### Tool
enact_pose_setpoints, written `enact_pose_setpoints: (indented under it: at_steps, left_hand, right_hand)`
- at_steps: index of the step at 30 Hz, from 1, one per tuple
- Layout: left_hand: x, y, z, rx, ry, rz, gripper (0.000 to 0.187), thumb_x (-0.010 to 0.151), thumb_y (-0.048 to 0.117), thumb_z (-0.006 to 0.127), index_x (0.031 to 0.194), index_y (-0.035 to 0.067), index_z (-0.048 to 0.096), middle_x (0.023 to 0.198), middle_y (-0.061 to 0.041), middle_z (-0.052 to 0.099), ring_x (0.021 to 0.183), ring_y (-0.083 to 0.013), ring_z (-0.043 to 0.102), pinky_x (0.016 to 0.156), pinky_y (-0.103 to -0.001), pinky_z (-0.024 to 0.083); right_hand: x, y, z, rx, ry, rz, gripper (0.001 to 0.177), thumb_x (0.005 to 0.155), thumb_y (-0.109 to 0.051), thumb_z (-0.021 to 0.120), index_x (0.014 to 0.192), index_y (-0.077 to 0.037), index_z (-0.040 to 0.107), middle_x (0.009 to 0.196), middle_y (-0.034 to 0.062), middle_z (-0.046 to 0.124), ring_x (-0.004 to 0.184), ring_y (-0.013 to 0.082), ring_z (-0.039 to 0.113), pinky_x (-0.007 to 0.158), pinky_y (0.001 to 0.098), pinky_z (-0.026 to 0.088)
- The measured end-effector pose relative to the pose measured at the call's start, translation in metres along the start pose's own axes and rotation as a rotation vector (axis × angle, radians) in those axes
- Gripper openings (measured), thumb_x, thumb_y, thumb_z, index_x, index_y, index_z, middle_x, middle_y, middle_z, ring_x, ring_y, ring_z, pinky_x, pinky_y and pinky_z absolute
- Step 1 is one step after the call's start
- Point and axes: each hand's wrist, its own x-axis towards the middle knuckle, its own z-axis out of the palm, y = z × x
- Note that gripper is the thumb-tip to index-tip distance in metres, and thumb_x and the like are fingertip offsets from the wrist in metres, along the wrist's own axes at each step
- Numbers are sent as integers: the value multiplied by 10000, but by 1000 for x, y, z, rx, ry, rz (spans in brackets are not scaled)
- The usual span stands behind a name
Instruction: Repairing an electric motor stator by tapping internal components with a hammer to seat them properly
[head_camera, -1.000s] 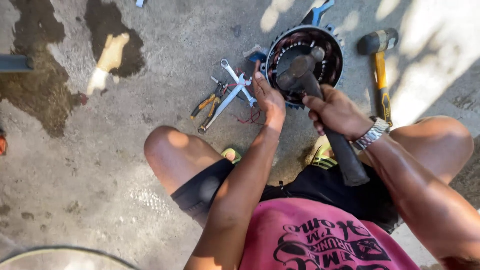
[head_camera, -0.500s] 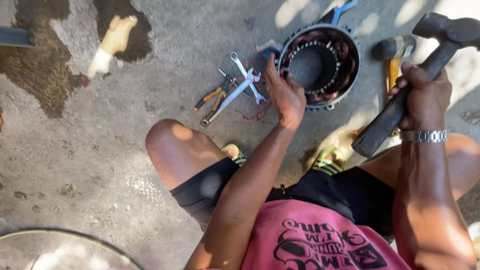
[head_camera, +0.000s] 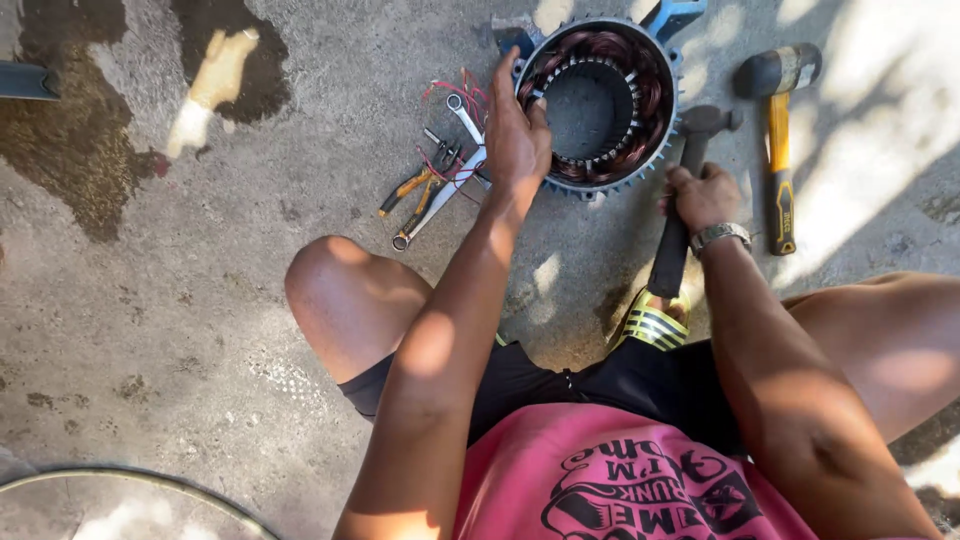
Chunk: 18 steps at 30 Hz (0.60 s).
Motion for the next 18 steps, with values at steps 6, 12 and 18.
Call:
enact_pose_setpoints:
  at_steps: [6, 12, 18]
  left_hand:
    - [6, 15, 0, 63, 88, -53, 477, 1079, 427, 459, 1495, 194, 446, 1504, -124, 594, 1370, -321, 620, 1147, -463, 515]
    - [56, 50, 13, -589, 757, -307, 522, 1058, 489, 436, 1034, 25, 672, 914, -67, 671, 822, -164, 608, 783, -315, 482]
    - [129, 12, 11, -1181, 1026, -361, 342, 1024, 325, 451, 1189, 75, 615, 1215, -59, 618, 1037, -174, 554, 954, -324, 424]
  right_hand:
    - [-36, -29, 3, -435, 297, -90, 448, 935, -299, 754, 1355, -202, 632, 1146, 99, 610, 849, 194, 597, 669, 373, 520]
    - [-183, -123, 43, -67, 60, -1098, 141, 964, 71, 675, 1077, -4, 635, 1040, 117, 620, 857, 218, 572, 758, 348, 510]
    - [-204, -168, 72, -50, -6, -1139, 134, 934, -13, 608, 1063, 20, 621, 1040, 137, 669, 823, 270, 609, 766, 372, 493]
